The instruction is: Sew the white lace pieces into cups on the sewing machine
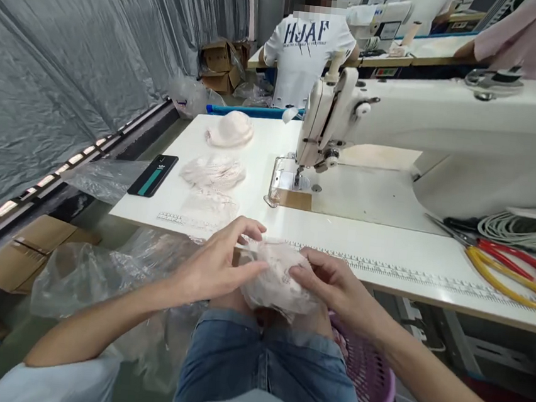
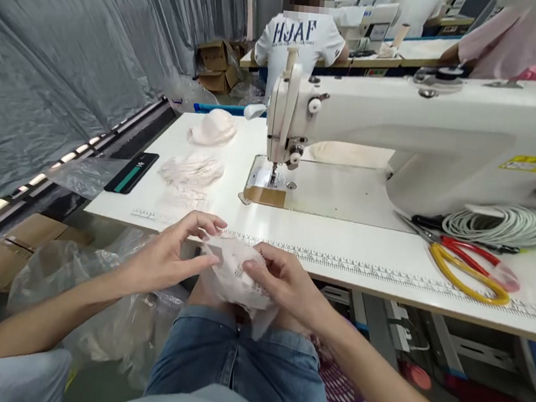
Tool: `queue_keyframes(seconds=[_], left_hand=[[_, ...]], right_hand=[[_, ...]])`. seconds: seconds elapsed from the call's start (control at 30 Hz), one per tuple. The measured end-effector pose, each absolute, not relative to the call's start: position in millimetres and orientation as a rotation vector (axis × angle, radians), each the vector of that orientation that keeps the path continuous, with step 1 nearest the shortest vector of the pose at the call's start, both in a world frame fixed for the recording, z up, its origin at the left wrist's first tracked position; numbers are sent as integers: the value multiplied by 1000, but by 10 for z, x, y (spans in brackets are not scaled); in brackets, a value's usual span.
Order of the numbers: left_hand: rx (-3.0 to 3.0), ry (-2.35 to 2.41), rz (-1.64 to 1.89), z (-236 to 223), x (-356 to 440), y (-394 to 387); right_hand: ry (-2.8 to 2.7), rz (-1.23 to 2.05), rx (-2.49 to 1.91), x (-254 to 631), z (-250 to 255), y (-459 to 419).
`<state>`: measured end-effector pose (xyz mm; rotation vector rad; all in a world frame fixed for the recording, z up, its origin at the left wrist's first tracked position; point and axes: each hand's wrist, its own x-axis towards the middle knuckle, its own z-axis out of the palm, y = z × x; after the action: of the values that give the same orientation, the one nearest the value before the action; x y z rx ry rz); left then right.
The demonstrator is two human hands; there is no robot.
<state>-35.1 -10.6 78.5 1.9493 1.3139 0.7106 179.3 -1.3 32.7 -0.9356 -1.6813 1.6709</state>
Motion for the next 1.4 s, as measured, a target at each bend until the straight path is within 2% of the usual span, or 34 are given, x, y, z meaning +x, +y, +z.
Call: queue_keyframes(seconds=[0.17, 0.3, 0.6, 0.83, 1.13, 1.4], left_hand=[[1587, 1057, 479, 410, -271, -168], [1287, 1048, 508, 195, -197, -191], [793, 947, 534, -169, -230, -293], [597, 899, 474, -228, -309, -262], [522, 736, 458, -356, -317, -242], [437, 783, 499, -384, -272, -239]], right_hand=[[-2125, 1663, -854, 1901, 261, 18], [-2213, 1710, -898, 1939, 196, 19], [-1916, 1964, -898, 1923, -74, 8], [-1785, 2308, -776, 2073, -188, 29], [-1707, 2361, -784, 2234, -270, 46], [-1585, 2366, -790, 2245, -353, 41]])
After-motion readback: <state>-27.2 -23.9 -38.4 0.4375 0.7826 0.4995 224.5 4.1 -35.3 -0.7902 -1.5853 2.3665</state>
